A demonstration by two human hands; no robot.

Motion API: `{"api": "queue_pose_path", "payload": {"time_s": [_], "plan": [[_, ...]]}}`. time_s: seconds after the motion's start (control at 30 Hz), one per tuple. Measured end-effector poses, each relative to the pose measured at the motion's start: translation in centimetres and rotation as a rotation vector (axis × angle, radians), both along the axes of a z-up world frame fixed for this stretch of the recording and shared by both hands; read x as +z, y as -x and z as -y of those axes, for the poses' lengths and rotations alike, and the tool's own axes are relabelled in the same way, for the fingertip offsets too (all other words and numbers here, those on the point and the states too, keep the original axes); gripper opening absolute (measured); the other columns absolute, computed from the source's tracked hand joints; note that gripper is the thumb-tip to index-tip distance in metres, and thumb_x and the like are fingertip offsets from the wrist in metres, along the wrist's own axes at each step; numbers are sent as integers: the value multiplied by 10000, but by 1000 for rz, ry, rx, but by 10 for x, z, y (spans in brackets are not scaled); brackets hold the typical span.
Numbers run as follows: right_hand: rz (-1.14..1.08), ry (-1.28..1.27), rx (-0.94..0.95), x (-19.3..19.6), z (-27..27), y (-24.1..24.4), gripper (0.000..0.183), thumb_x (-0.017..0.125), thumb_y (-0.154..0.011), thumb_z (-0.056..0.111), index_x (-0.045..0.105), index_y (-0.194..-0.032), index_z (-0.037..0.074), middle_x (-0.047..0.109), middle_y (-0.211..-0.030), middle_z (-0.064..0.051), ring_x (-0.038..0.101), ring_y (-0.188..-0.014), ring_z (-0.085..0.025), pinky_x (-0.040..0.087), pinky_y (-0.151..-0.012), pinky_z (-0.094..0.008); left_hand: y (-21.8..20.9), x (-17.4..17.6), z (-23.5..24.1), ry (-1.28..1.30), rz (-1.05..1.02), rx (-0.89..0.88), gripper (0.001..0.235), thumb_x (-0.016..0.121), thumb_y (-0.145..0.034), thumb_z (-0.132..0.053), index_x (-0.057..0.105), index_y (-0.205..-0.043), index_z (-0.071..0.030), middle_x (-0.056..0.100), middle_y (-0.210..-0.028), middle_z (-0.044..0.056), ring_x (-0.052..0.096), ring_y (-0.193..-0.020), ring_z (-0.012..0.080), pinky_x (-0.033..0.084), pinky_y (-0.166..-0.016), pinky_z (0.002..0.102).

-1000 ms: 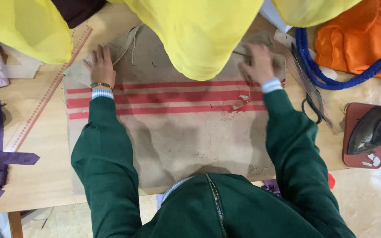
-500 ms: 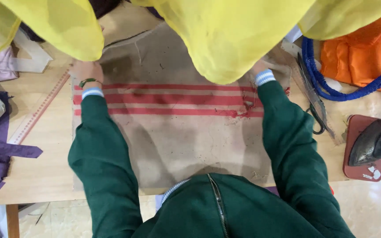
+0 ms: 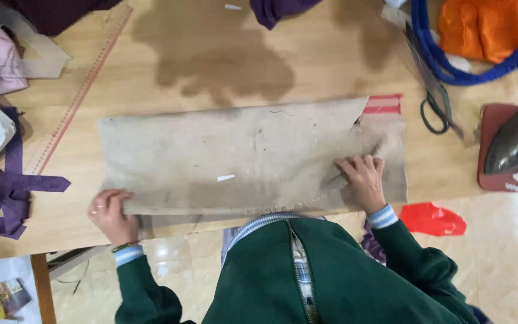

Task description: The person is organizing fabric pieces on a workbench, including unfolding and smoothing a large piece of maroon fabric and searching through a drawer for patterns.

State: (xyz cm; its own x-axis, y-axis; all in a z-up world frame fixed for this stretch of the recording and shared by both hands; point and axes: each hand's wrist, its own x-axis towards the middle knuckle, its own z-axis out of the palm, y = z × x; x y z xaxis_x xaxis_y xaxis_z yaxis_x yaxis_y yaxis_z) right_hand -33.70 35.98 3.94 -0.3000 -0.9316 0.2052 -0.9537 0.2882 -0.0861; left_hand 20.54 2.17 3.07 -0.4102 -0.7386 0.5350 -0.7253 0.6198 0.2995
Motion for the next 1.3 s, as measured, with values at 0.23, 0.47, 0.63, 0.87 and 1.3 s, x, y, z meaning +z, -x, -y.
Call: {"api": "queue_pose_path", "payload": {"time_s": [0.23, 0.47, 0.63, 0.87, 1.3], "plan": [[-192, 24, -213, -26, -55, 26, 541, 789, -668, 66, 717, -1161, 275, 546, -897, -3, 499, -978, -278, 326, -908, -484, -27, -38, -11, 42, 97, 4, 210, 817, -946, -87, 707, -861, -245, 666, -1048, -61, 629, -1208, 244, 419, -1121, 428], [-470, 290, -371, -30, -105, 73, 186, 726, -945, 102, 771, -1038, 257, 543, -928, -6, 497, -1029, -262, 318, -1026, -475, -39, -19, -27, -33, -191, -113, 218, 828, -931, -36, 718, -835, -198, 691, -966, -4, 616, -1117, 332, 384, -1158, 503], [-452, 268, -487, -63, -142, 77, 222, 713, -760, 83, 685, -924, 230, 516, -929, -9, 499, -994, -261, 328, -982, -444, -50, -44, -51, -110, -80, -138, 212, 790, -793, 31, 705, -826, -160, 675, -972, 0, 614, -1150, 333, 413, -1148, 494], [-274, 209, -698, -50, -126, 47, 274, 696, -838, 44, 655, -1076, 173, 523, -1018, -37, 476, -1064, -297, 293, -968, -462, -69, -58, -51, -65, 120, -27, 284, 732, -717, 29, 712, -882, -201, 645, -1087, -11, 579, -1226, 295, 382, -1161, 493], [565, 114, 303, -43, 144, -202, 174, 744, -949, 232, 668, -1076, 139, 579, -942, -35, 573, -943, -265, 441, -872, -412, -61, -28, -49, -398, -418, 225, 184, 510, -1081, 8, 572, -1236, -69, 676, -1123, 194, 656, -1050, 391, 509, -930, 464]]}}
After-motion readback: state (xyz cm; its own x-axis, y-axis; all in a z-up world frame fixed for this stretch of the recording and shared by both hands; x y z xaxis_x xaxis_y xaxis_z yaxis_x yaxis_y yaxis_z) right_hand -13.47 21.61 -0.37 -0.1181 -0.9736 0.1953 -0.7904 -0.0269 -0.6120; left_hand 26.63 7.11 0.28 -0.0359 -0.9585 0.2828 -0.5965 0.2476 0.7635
